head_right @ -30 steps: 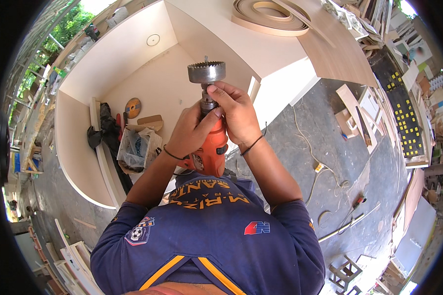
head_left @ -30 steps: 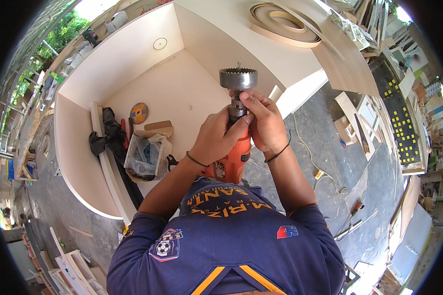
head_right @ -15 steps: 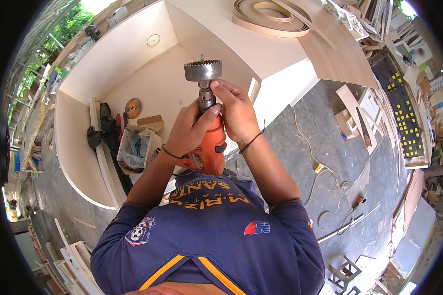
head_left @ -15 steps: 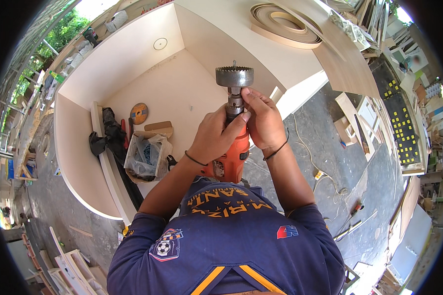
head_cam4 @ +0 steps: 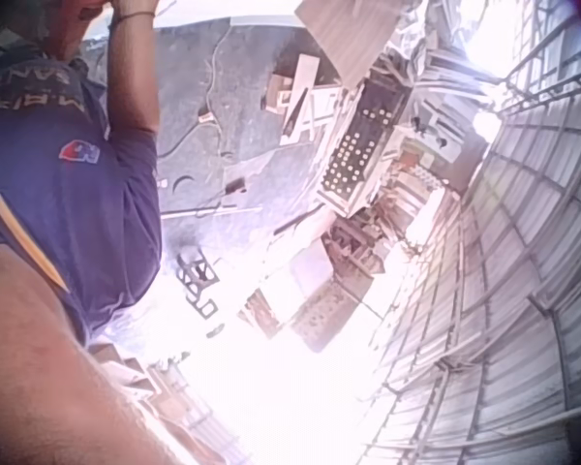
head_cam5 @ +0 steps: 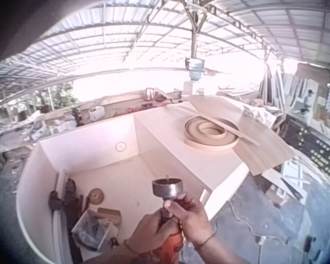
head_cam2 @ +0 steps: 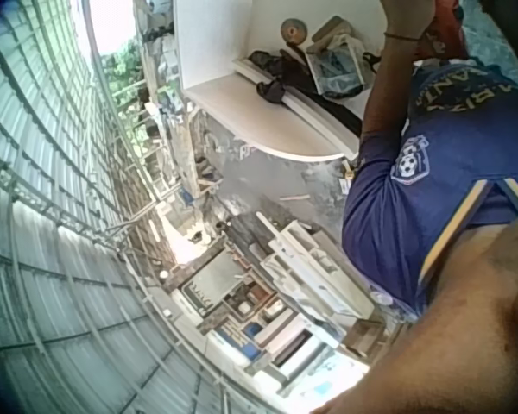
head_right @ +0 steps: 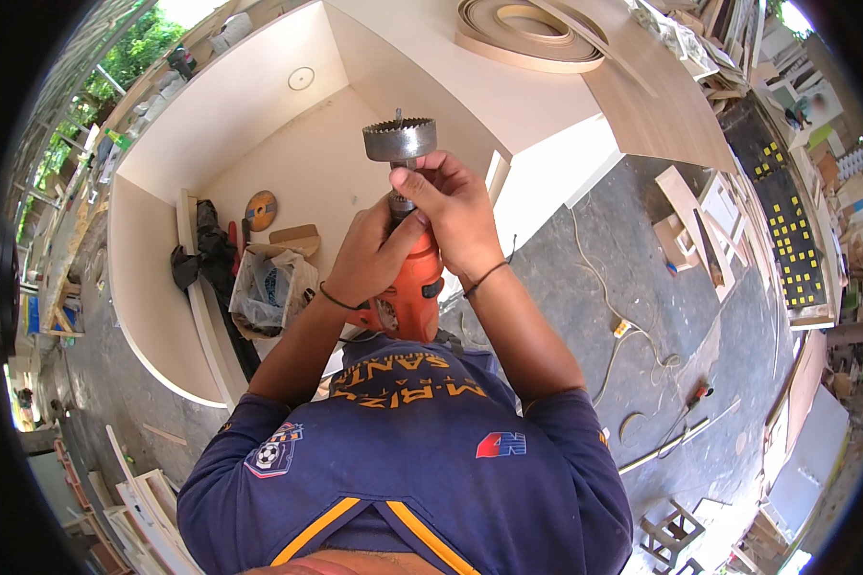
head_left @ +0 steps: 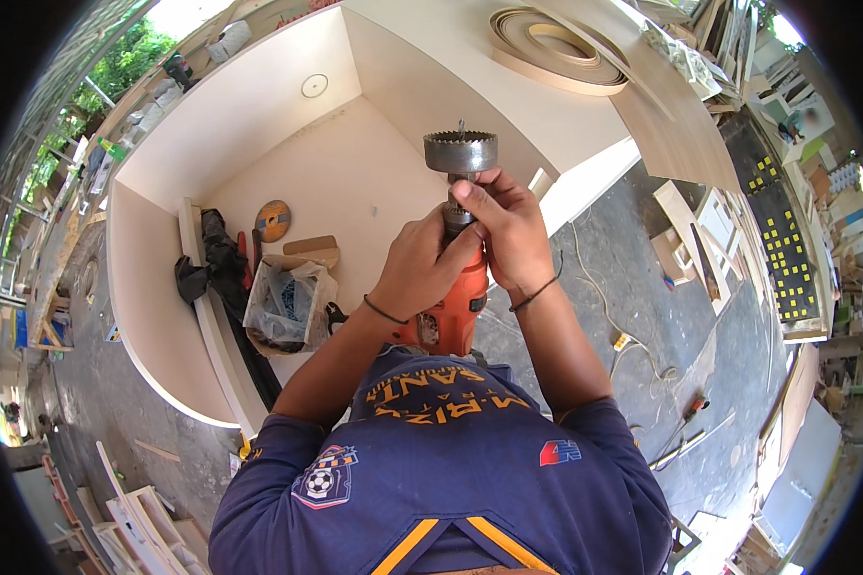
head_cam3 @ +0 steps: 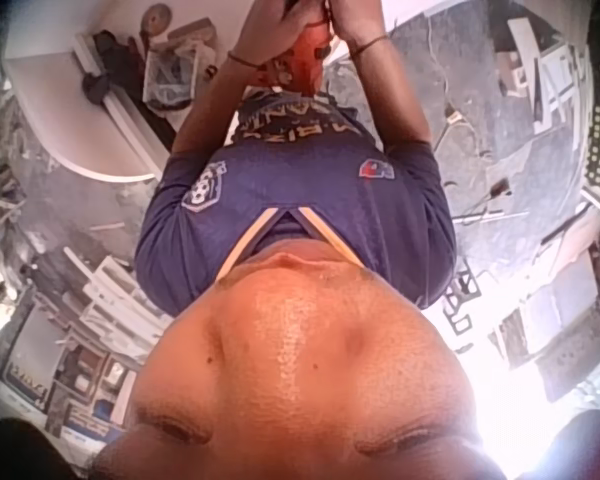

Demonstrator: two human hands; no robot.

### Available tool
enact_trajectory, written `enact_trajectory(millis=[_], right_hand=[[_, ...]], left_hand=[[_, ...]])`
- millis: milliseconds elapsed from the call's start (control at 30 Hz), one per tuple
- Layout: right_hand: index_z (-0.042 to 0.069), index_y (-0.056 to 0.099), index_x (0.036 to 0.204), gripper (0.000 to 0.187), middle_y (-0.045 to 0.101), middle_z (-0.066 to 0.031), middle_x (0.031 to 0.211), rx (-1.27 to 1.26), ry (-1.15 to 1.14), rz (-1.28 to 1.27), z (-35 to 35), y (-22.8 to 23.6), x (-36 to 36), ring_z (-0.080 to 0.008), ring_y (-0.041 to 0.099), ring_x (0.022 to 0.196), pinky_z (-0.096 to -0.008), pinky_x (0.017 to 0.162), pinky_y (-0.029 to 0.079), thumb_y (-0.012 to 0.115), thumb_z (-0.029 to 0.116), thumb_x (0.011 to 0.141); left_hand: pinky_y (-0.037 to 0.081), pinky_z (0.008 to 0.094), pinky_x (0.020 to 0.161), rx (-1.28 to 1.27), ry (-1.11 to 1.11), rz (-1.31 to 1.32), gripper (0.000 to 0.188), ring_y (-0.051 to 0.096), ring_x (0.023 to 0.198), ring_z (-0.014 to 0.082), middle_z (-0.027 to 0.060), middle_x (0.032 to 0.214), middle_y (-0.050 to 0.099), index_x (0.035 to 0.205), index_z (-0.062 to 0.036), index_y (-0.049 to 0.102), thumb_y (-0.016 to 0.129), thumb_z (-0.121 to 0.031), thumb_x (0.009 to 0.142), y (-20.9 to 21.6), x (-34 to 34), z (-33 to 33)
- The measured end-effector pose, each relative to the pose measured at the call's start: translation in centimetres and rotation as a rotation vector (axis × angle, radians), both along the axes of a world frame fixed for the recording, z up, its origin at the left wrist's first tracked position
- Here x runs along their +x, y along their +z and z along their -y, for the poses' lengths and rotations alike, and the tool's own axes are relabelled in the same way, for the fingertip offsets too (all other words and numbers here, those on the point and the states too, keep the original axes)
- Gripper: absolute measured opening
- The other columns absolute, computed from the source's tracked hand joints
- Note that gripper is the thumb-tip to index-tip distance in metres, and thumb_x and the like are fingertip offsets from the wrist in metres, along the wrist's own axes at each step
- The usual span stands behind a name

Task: The person uses a power drill with a hole saw attachment to drill a hole into a white wooden cabinet piece, then stops to inspect the attachment and uses pliers to remove the wood plug from the hole saw.

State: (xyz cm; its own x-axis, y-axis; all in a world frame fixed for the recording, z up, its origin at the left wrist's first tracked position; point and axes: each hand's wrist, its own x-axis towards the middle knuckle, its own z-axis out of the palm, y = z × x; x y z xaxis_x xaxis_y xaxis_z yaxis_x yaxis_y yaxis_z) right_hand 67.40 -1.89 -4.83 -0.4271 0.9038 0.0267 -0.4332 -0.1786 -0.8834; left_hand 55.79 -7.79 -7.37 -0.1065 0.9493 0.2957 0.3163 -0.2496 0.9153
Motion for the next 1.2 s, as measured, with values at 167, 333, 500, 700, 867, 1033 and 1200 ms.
enact_trajectory(millis=[167,333,500,700,867,1033,1200], right_hand=[[0.001,0.064,0.105,0.023,0.064,-0.0022,0.089,-0.11,0.154,-0.096,-0.7,-0.4,0.5,-0.0076,0.056,0.073,-0.0228,0.064,0.045,0.068,0.021,0.094],[0.001,0.065,0.103,0.022,0.063,-0.0007,0.086,-0.034,0.092,-0.083,-0.3,-0.3,0.1,-0.0069,0.054,0.074,-0.0224,0.065,0.045,0.068,0.021,0.094],[0.0,0.064,0.11,0.024,0.068,-0.0093,0.107,-0.013,0.155,0.009,-1.0,-1.2,0.5,-0.0128,0.062,0.088,-0.0276,0.077,0.052,0.063,0.02,0.097],[0.0,0.064,0.109,0.024,0.069,-0.0086,0.103,-0.026,0.155,-0.009,-0.7,-0.7,0.5,-0.0121,0.061,0.084,-0.027,0.074,0.052,0.065,0.019,0.095],[-0.001,0.064,0.109,0.025,0.069,-0.0096,0.102,-0.01,0.182,-0.015,-1.4,-1.1,0.7,-0.0143,0.063,0.086,-0.0294,0.077,0.053,0.064,0.021,0.096],[0.0,0.065,0.106,0.025,0.07,-0.0083,0.1,-0.099,0.313,-0.228,-1.5,-1.4,1.0,-0.0131,0.063,0.083,-0.0281,0.076,0.052,0.065,0.023,0.096],[0.0,0.064,0.106,0.028,0.069,-0.0081,0.097,-0.13,0.291,-0.16,-1.7,-1.1,1.0,-0.0124,0.063,0.081,-0.0273,0.073,0.052,0.067,0.025,0.095]], left_hand=[[0.048,0.04,0.062,-0.095,-0.008,-0.032,0.041,0.066,0.065,0.0321,0.0173,0.07,0.065,0.091,0.0038,0.06,0.059,-0.037,0.096,0.4,-0.1,0.2],[0.048,0.0401,0.061,-0.078,-0.003,-0.023,0.043,0.066,0.065,0.0319,0.017,0.069,0.065,0.09,0.004,0.06,0.059,-0.039,0.095,0.0,-0.4,0.2],[0.048,0.0401,0.062,-0.069,0.005,-0.029,0.044,0.066,0.066,0.0318,0.0169,0.069,0.065,0.089,0.0035,0.06,0.059,-0.04,0.095,-0.2,-0.3,0.2],[0.048,0.041,0.063,-0.112,0.021,-0.043,0.045,0.066,0.067,0.0322,0.0167,0.07,0.066,0.089,0.0025,0.061,0.059,-0.042,0.095,-0.1,-0.4,0.2],[0.048,0.0409,0.062,-0.087,0.023,-0.086,0.047,0.065,0.066,0.0323,0.0163,0.069,0.065,0.088,0.0027,0.06,0.058,-0.044,0.095,-0.2,-0.2,0.2],[0.046,0.0411,0.061,-0.179,-0.046,-0.083,0.049,0.063,0.063,0.0314,0.0161,0.066,0.063,0.087,0.0039,0.059,0.059,-0.045,0.095,0.4,-0.4,0.5],[0.046,0.0408,0.06,-0.18,-0.053,-0.054,0.047,0.063,0.063,0.0313,0.0157,0.066,0.063,0.087,0.0031,0.059,0.059,-0.044,0.095,0.3,-0.4,0.4]])
